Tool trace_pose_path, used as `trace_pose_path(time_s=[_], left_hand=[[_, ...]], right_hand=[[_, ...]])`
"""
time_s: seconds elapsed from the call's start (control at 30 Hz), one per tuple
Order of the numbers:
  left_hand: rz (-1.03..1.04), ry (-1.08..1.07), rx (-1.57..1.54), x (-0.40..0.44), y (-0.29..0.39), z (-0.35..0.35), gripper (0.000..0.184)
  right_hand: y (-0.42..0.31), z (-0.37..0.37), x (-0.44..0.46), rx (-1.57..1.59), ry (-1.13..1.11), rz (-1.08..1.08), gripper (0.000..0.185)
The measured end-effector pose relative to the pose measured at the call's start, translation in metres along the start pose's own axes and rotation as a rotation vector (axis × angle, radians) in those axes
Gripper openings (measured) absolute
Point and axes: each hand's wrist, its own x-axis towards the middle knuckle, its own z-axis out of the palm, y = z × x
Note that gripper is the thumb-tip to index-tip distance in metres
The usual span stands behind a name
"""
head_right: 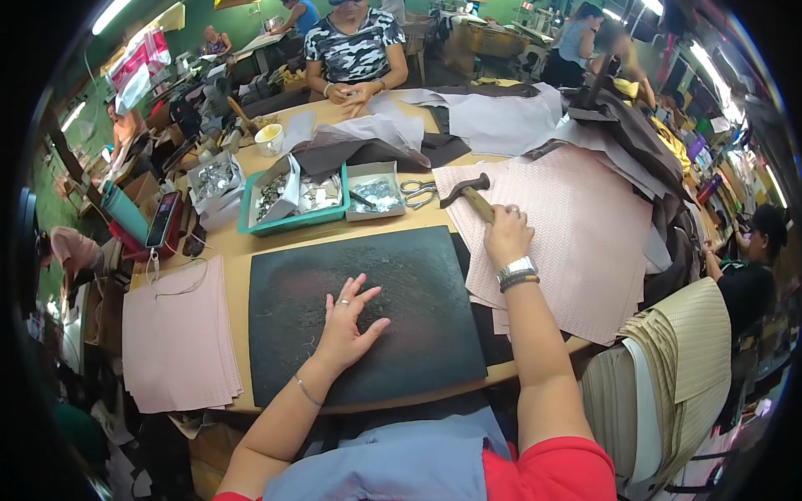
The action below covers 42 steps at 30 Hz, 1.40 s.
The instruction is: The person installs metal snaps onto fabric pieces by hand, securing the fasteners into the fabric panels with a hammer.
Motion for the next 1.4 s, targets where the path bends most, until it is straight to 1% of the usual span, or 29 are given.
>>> trace_pose_path(time_s=[0.03,0.13,0.2,0.3,0.4,0.53,0.57,0.8,0.83,0.93,1.03,1.13,1.23,1.33,1.37,1.4], left_hand=[[-0.004,-0.018,0.022,0.0,0.002,-0.001,0.057],[0.009,-0.034,0.032,0.0,0.0,0.0,0.057],[0.006,-0.041,0.015,0.0,-0.001,0.0,0.057],[0.013,-0.041,0.012,0.001,-0.002,-0.001,0.057],[0.014,-0.044,0.025,0.001,-0.001,-0.002,0.056],[0.023,-0.047,0.031,-0.001,-0.003,0.0,0.056],[0.025,-0.055,0.039,-0.002,-0.003,0.0,0.056],[0.038,-0.061,0.073,-0.002,-0.005,0.001,0.055],[0.041,-0.062,0.078,-0.002,-0.004,0.001,0.055],[0.036,-0.079,0.099,-0.002,-0.002,0.001,0.054],[0.043,-0.083,0.126,-0.001,-0.002,0.001,0.052],[0.046,-0.069,0.105,-0.002,-0.005,0.003,0.052],[0.044,-0.065,0.107,-0.002,-0.003,0.002,0.052],[0.035,-0.081,0.118,-0.001,-0.001,0.001,0.051],[0.032,-0.083,0.119,-0.002,-0.001,0.001,0.051],[0.031,-0.086,0.121,-0.001,0.0,0.0,0.051]], right_hand=[[-0.002,0.006,0.004,0.03,0.076,-0.062,0.031],[-0.036,0.013,0.023,0.35,-0.065,-0.193,0.032],[-0.064,0.03,0.037,0.377,-0.138,-0.276,0.034],[-0.1,0.041,0.053,0.247,-0.262,-0.295,0.045],[-0.117,0.036,0.068,0.067,-0.434,-0.317,0.045],[-0.122,0.024,0.085,0.1,-0.625,-0.212,0.044],[-0.119,0.025,0.086,0.111,-0.638,-0.245,0.044],[-0.112,0.008,0.084,0.056,-0.672,-0.353,0.041],[-0.111,0.013,0.083,0.09,-0.654,-0.345,0.042],[-0.112,0.016,0.081,0.056,-0.599,-0.348,0.038],[-0.106,0.037,0.084,0.098,-0.604,-0.254,0.032],[-0.106,0.035,0.086,0.157,-0.605,-0.306,0.028],[-0.111,0.017,0.077,0.131,-0.607,-0.369,0.025],[-0.104,0.03,0.073,0.161,-0.536,-0.476,0.021],[-0.103,0.033,0.072,0.276,-0.508,-0.495,0.014],[-0.101,0.035,0.071,0.29,-0.519,-0.512,0.012]])
